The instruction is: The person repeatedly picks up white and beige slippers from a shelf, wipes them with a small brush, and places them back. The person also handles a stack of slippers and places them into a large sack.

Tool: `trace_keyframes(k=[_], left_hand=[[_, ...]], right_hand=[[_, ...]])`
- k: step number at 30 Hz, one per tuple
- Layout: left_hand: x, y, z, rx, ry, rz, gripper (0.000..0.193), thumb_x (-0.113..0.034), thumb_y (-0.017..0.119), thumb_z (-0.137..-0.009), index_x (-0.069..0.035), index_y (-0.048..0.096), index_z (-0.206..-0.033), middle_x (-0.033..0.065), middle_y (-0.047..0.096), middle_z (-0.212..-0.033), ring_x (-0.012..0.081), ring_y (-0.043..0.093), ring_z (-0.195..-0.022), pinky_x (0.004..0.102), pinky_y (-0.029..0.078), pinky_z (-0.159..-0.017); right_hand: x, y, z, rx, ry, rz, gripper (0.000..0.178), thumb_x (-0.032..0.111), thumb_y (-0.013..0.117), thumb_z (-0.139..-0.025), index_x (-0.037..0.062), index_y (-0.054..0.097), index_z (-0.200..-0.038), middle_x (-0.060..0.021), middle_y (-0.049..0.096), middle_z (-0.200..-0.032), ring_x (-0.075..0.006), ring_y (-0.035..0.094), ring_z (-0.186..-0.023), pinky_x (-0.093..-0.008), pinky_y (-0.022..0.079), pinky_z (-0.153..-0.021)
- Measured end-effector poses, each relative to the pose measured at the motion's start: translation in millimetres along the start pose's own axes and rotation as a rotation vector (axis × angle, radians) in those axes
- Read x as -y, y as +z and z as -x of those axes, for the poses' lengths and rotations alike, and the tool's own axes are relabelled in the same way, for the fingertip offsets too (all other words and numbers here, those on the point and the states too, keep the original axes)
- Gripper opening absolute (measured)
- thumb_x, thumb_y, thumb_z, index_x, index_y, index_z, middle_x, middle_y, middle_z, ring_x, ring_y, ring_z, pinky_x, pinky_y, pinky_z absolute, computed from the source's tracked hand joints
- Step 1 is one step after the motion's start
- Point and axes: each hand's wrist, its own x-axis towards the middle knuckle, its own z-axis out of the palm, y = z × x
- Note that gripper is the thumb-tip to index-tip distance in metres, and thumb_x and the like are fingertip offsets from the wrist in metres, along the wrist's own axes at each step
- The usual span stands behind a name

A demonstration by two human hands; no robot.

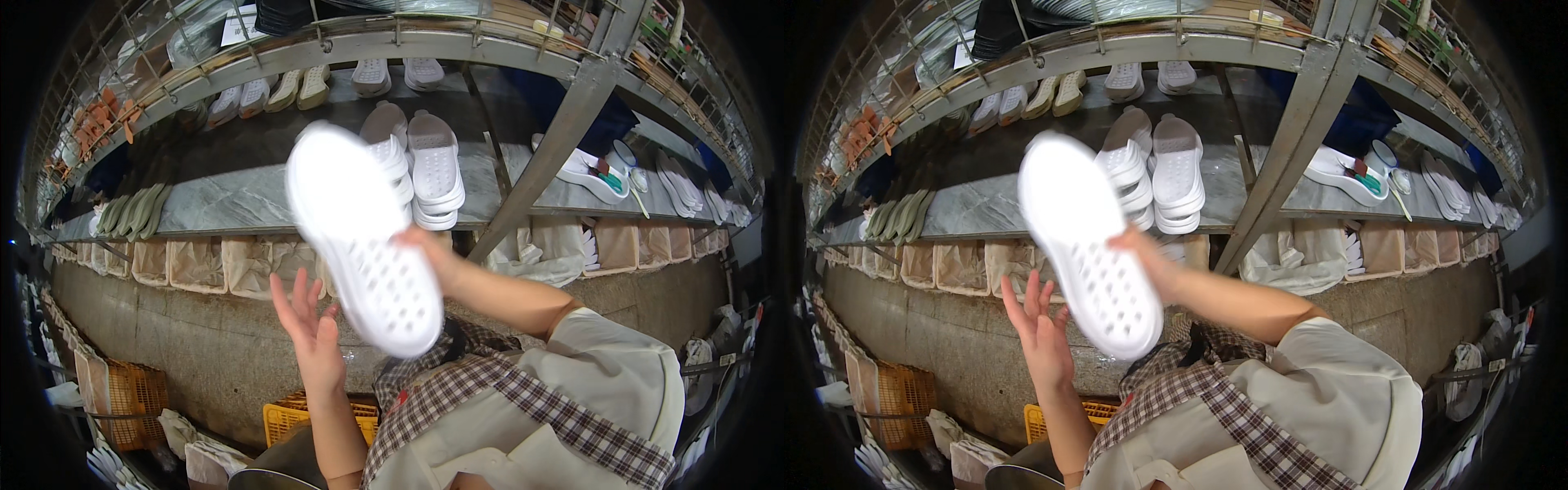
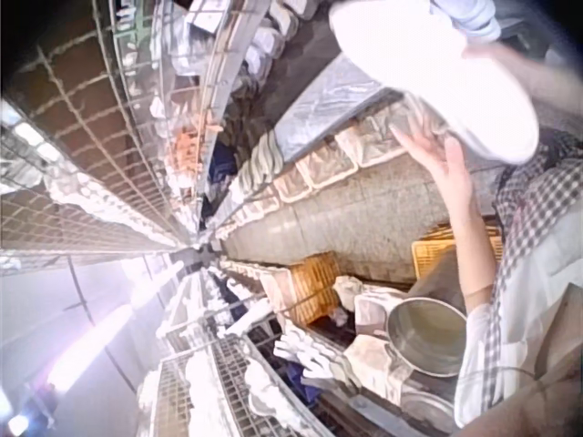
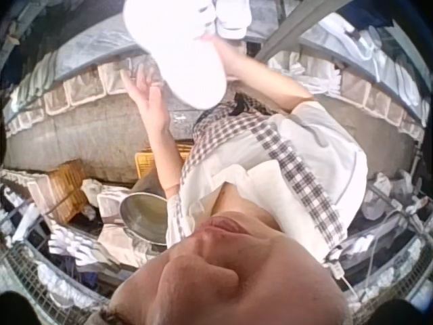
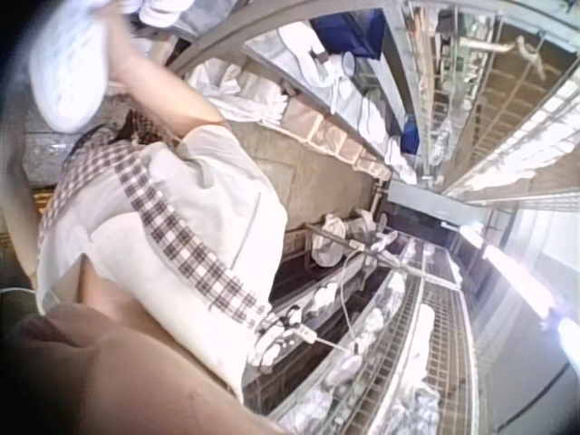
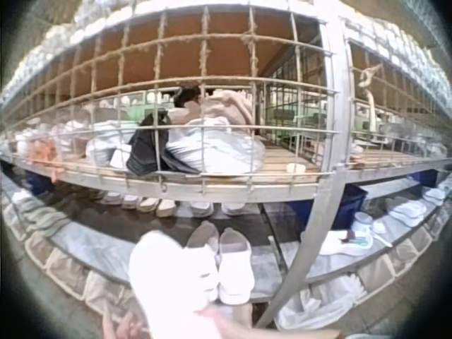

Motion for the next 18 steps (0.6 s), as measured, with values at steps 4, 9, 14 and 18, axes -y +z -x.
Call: trace_keyframes(k=[4,9,14,18], left_hand=[[7.0,-7.1,-5.5,0.020,0.016,-0.147,0.075,-0.019,0.064,-0.087,-0.009,0.018,-0.145,0.0169,0.041,-0.135,0.0270,0.046,-0.118,0.0361,0.039,-0.094],[37.3,-20.4,1.0,-0.065,-0.175,-0.036,0.049,-0.012,0.057,-0.091,-0.007,0.035,-0.134,0.0094,0.056,-0.116,0.0169,0.059,-0.095,0.0284,0.047,-0.080],[53.6,-41.6,12.1,-0.030,-0.218,-0.038,0.045,-0.011,0.057,-0.090,-0.008,0.039,-0.131,0.0069,0.057,-0.113,0.0154,0.059,-0.093,0.0284,0.047,-0.078],[59.8,-58.2,18.7,-0.110,-0.251,-0.014,0.041,-0.011,0.057,-0.091,-0.009,0.042,-0.129,0.0060,0.058,-0.111,0.0147,0.059,-0.092,0.0278,0.046,-0.077]], right_hand=[[87.7,-31.2,13.8,-0.251,-0.187,0.011,0.067,0.048,0.048,-0.083,-0.0053,0.046,-0.123,-0.0227,0.061,-0.108,-0.0317,0.063,-0.097,-0.0390,0.053,-0.083],[135.9,-88.7,-43.5,-0.391,-0.157,-0.035,0.055,0.048,0.044,-0.089,0.0014,0.059,-0.116,-0.0126,0.065,-0.111,-0.0276,0.062,-0.101,-0.0426,0.047,-0.092],[131.0,-153.9,-97.4,-0.481,0.063,0.102,0.062,0.058,0.050,-0.084,0.0061,0.059,-0.118,-0.0101,0.062,-0.118,-0.0270,0.058,-0.106,-0.0467,0.040,-0.096],[121.2,-174.1,-106.1,-0.732,0.013,0.698,0.060,0.058,0.045,-0.088,0.0102,0.056,-0.123,-0.0094,0.055,-0.128,-0.0234,0.047,-0.120,-0.0416,0.038,-0.097]])
